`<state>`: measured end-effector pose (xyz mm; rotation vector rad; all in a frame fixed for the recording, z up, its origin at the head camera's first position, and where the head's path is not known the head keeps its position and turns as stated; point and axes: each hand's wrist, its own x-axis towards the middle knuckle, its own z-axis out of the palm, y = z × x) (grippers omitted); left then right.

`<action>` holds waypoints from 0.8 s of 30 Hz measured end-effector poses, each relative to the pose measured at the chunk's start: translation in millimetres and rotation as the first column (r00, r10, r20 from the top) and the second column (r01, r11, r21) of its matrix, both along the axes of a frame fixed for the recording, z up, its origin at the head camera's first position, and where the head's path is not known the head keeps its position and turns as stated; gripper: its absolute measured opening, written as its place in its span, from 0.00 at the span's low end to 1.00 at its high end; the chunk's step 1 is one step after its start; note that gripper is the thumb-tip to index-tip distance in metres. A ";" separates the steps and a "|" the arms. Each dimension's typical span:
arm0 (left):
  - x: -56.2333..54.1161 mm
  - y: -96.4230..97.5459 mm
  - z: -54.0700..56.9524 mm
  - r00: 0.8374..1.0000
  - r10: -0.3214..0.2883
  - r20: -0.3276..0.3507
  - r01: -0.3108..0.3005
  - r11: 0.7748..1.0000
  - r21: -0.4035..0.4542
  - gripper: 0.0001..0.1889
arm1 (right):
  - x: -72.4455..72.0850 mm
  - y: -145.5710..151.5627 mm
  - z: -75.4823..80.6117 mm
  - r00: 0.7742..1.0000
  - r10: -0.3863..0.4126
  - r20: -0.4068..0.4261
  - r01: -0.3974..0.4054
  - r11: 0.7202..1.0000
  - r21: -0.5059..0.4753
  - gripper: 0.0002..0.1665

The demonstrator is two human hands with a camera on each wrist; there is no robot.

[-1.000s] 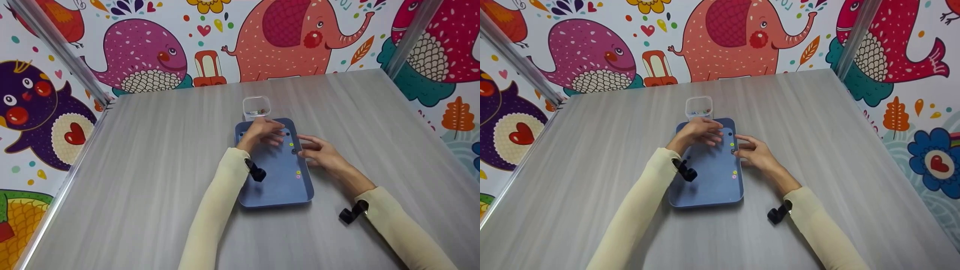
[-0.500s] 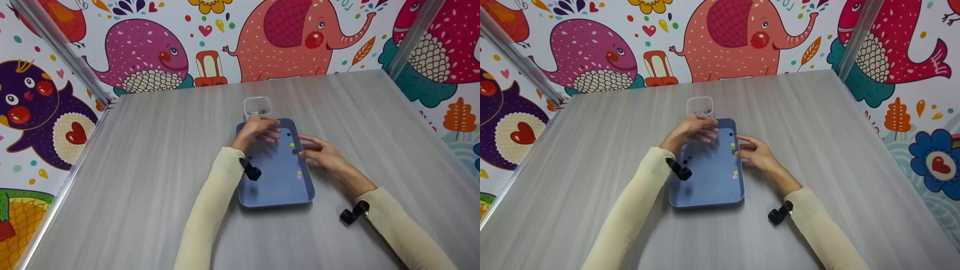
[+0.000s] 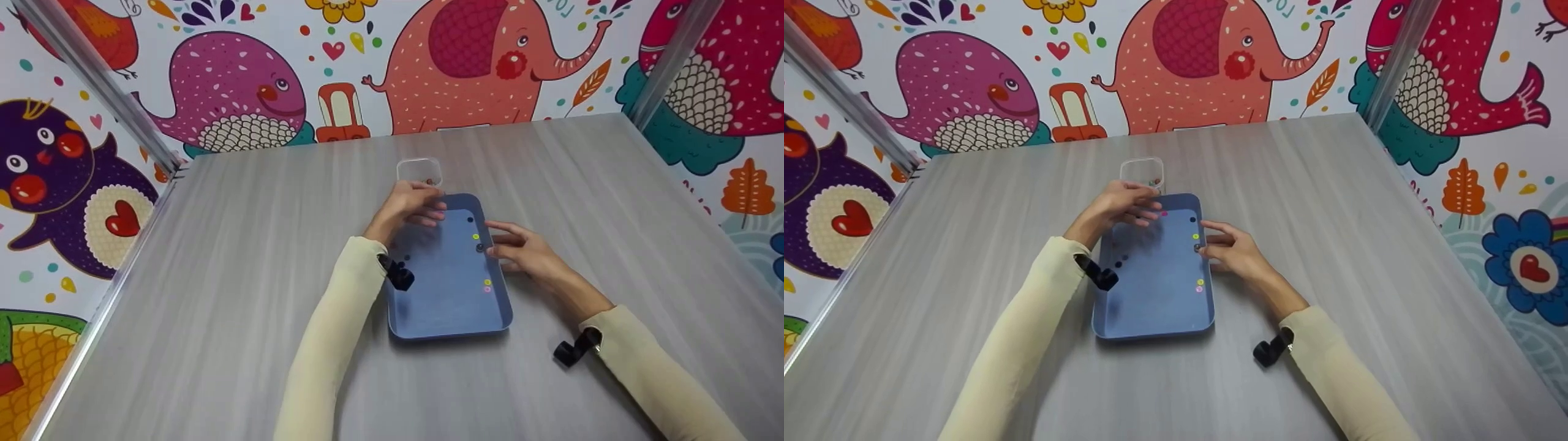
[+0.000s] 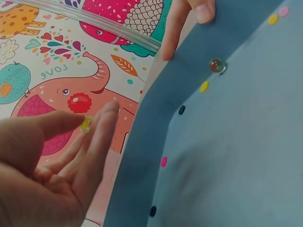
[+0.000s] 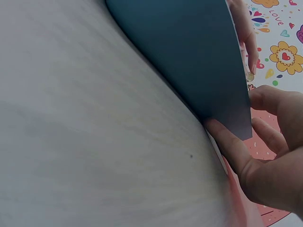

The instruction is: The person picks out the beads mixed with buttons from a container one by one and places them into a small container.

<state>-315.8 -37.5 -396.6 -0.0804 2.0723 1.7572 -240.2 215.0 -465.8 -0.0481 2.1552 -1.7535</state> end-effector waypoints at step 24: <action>-5.9 -18.0 -3.3 0.990 0.133 -0.051 -0.135 0.990 -0.029 0.16 | 0.7 -0.2 0.7 1.000 0.003 -0.011 -0.003 1.000 -0.001 0.39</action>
